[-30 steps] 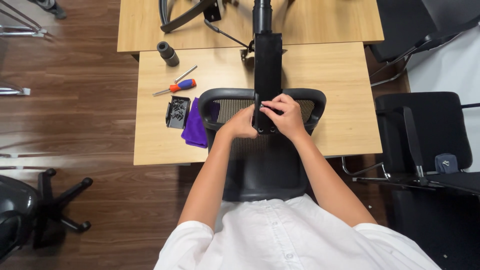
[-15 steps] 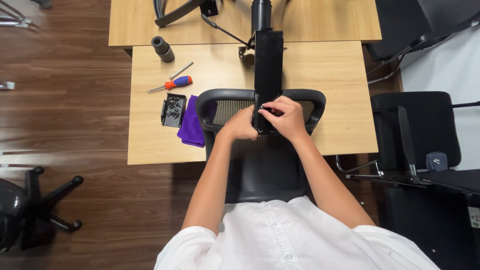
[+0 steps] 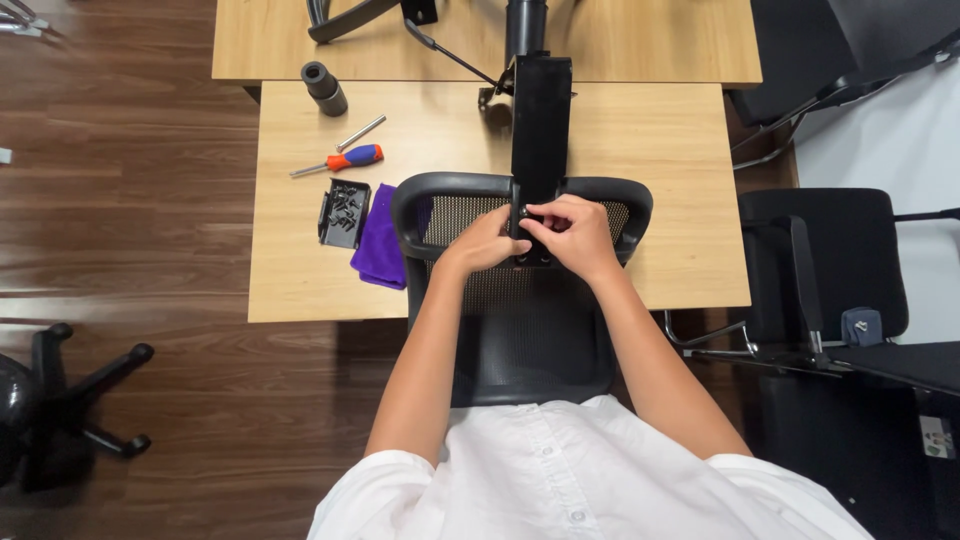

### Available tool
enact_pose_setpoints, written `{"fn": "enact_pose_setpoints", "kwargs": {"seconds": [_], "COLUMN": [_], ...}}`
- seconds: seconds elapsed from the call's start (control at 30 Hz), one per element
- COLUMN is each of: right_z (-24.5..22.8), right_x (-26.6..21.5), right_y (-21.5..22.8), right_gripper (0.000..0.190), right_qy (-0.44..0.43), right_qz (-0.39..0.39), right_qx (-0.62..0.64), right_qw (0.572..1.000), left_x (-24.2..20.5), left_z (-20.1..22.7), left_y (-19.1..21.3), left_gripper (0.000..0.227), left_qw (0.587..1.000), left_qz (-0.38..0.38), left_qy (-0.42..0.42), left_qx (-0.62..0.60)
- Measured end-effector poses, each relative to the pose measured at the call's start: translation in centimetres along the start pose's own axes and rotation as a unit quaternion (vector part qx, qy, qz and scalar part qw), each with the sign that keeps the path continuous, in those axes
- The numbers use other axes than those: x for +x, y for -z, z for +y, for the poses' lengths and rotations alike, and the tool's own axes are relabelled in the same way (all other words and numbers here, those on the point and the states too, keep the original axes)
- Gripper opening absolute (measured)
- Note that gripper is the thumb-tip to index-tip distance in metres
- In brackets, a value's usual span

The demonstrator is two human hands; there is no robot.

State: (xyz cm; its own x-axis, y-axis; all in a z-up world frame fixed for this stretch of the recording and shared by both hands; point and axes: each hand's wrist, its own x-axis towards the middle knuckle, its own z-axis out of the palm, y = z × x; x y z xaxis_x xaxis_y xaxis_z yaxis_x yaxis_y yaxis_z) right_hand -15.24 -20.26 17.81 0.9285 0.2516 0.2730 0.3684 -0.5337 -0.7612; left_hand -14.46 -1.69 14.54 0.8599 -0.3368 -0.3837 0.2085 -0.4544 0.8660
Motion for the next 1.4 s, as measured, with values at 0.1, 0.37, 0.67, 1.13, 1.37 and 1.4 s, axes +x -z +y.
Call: {"fn": "enact_pose_setpoints", "kwargs": {"seconds": [0.1,0.37,0.67,1.13,1.37,1.4], "right_z": [0.1,-0.4,-8.0,-7.7,-4.3,-3.9], "right_x": [-0.1,0.0,5.4,16.4,17.1,17.5], "right_y": [-0.1,0.8,-0.8,-22.1,-27.8,-28.1], "right_gripper": [0.025,0.035,0.031,0.029,0.033,0.037], "right_qy": [-0.023,-0.004,0.098,0.192,0.147,0.134], "right_qz": [0.004,-0.009,-0.038,-0.228,-0.239,-0.264], "right_qx": [-0.004,0.004,-0.063,-0.238,-0.238,-0.233], "right_qw": [1.000,1.000,0.992,0.924,0.930,0.926], "left_x": [-0.1,0.2,0.9,4.1,3.3,3.1], "left_z": [-0.1,-0.6,-1.6,-6.3,-5.5,-4.7], "left_y": [0.0,-0.3,-0.7,-4.8,-3.4,-2.5], "left_gripper": [0.053,0.048,0.049,0.051,0.058,0.059], "left_qw": [1.000,0.999,0.999,0.984,0.981,0.980], "left_qz": [0.010,0.006,0.001,0.060,0.045,0.042], "left_qy": [-0.019,-0.033,-0.032,-0.153,-0.174,-0.180], "left_qx": [0.000,-0.024,-0.002,0.067,0.075,0.078]}}
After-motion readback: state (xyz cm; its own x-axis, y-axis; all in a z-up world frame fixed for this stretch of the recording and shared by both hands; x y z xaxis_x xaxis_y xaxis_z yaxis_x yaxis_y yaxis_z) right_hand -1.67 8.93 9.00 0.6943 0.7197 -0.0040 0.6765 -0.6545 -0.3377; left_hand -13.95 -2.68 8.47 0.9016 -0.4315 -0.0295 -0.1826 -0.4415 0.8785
